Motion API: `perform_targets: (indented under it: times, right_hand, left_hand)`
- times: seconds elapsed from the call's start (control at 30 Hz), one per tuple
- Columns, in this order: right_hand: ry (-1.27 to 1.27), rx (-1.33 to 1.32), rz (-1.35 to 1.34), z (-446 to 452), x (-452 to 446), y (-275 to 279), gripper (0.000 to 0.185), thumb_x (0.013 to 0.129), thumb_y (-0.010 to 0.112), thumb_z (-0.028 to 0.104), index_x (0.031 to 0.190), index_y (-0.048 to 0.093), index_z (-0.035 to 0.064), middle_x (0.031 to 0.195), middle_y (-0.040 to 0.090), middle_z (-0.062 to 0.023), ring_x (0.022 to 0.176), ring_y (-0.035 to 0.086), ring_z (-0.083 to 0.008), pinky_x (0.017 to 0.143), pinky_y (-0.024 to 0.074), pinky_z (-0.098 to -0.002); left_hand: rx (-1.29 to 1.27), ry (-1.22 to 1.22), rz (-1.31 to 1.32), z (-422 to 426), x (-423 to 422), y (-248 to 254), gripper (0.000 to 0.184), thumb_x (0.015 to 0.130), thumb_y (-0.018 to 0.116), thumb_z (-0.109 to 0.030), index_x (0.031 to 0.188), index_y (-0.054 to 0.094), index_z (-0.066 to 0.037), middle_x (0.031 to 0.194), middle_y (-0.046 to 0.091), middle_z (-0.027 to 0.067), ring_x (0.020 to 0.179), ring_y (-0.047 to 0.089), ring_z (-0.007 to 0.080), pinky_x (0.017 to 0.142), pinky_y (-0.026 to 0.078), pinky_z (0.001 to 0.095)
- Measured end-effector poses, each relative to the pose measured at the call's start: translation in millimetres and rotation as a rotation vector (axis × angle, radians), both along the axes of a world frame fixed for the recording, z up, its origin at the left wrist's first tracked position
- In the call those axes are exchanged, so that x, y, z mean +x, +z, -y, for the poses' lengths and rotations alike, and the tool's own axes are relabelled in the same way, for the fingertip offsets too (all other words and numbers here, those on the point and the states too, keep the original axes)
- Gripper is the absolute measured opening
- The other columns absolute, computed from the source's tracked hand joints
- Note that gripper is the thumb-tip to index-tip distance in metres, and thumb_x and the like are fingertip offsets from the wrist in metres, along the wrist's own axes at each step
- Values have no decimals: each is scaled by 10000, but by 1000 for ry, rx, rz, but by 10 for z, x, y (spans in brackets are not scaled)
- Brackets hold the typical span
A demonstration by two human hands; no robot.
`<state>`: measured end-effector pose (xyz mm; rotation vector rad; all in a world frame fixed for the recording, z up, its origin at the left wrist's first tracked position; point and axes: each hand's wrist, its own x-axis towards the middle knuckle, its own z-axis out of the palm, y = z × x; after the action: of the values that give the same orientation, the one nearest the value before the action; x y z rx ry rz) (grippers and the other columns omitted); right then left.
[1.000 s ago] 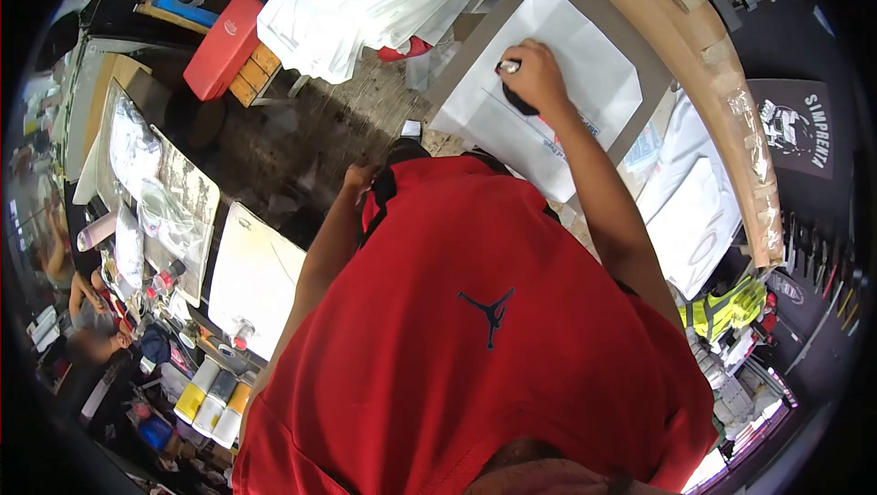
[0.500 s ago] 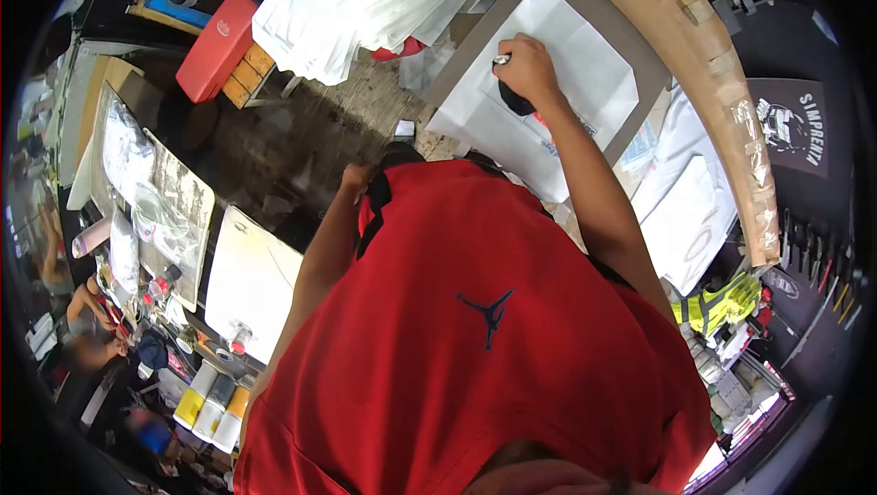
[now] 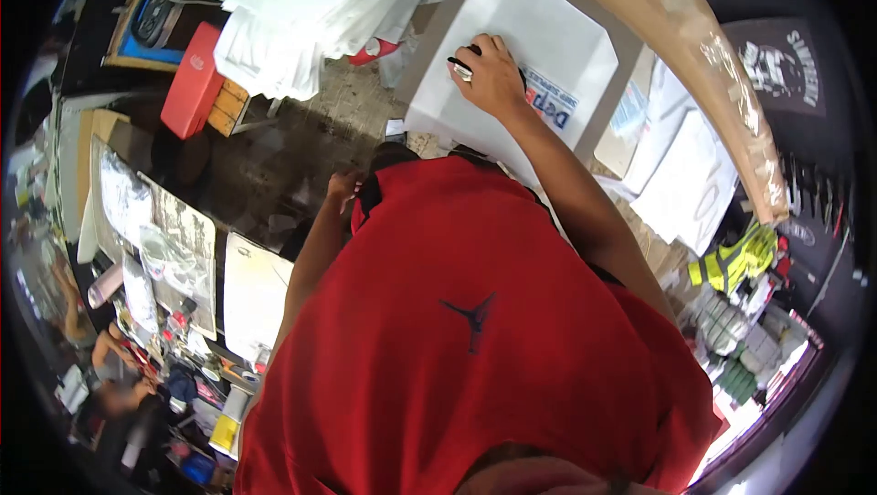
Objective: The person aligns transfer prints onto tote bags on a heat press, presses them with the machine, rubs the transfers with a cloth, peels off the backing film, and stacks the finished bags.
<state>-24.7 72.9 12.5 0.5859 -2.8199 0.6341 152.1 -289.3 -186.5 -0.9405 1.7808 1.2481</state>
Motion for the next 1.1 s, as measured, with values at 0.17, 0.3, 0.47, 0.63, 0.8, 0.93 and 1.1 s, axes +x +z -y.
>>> perform_targets:
  times: [0.17,0.3,0.47,0.63,0.8,0.93,1.1]
  right_hand:
    - [-101,-11,-15,-975,631,-65,315,680,806,265,931,684,119,1021,544,-109,988,548,-327,827,519,-437]
    - [-123,-14,97,-1110,689,-36,324,628,809,250,894,677,121,991,539,-106,974,558,-326,793,518,-434]
    - [166,21,66,-280,305,-151,313,674,779,321,891,673,122,1008,530,-106,1034,538,-327,832,508,-451]
    - [188,-53,79,521,-272,-212,323,704,762,339,934,670,132,1023,536,-115,1072,526,-332,838,508,-448]
    - [63,-145,3,537,-379,-177,342,695,769,355,948,682,142,1027,542,-115,1043,544,-337,859,511,-455]
    - [-162,-39,-124,-403,45,-291,319,641,825,296,874,685,131,994,555,-113,999,572,-342,831,528,-448]
    - [-226,47,-103,-1391,407,-84,315,612,814,239,861,660,125,966,537,-113,936,563,-349,774,519,-452]
  left_hand:
    - [-8,-86,86,19,-126,-89,229,880,654,-265,966,719,-63,799,683,32,673,615,124,565,473,279]
    - [32,-22,-56,-63,-197,-104,235,867,656,-269,919,727,-51,762,679,29,637,607,123,547,469,291]
    - [48,-10,-191,-160,-76,-39,243,845,681,-288,833,746,-54,660,638,0,556,552,93,498,425,296]
    - [147,9,-71,-77,166,-256,229,850,677,-271,964,737,-82,750,671,4,628,580,89,539,435,280]
    - [66,-37,66,46,220,-251,295,909,660,-366,1007,725,-95,793,691,-3,674,621,111,570,475,293]
    - [-12,-164,96,97,-34,-133,313,923,645,-381,1018,736,-97,801,698,1,682,639,119,564,484,287]
    - [92,-84,8,-19,-418,-388,267,908,640,-325,989,751,-97,826,719,23,678,660,128,544,487,274]
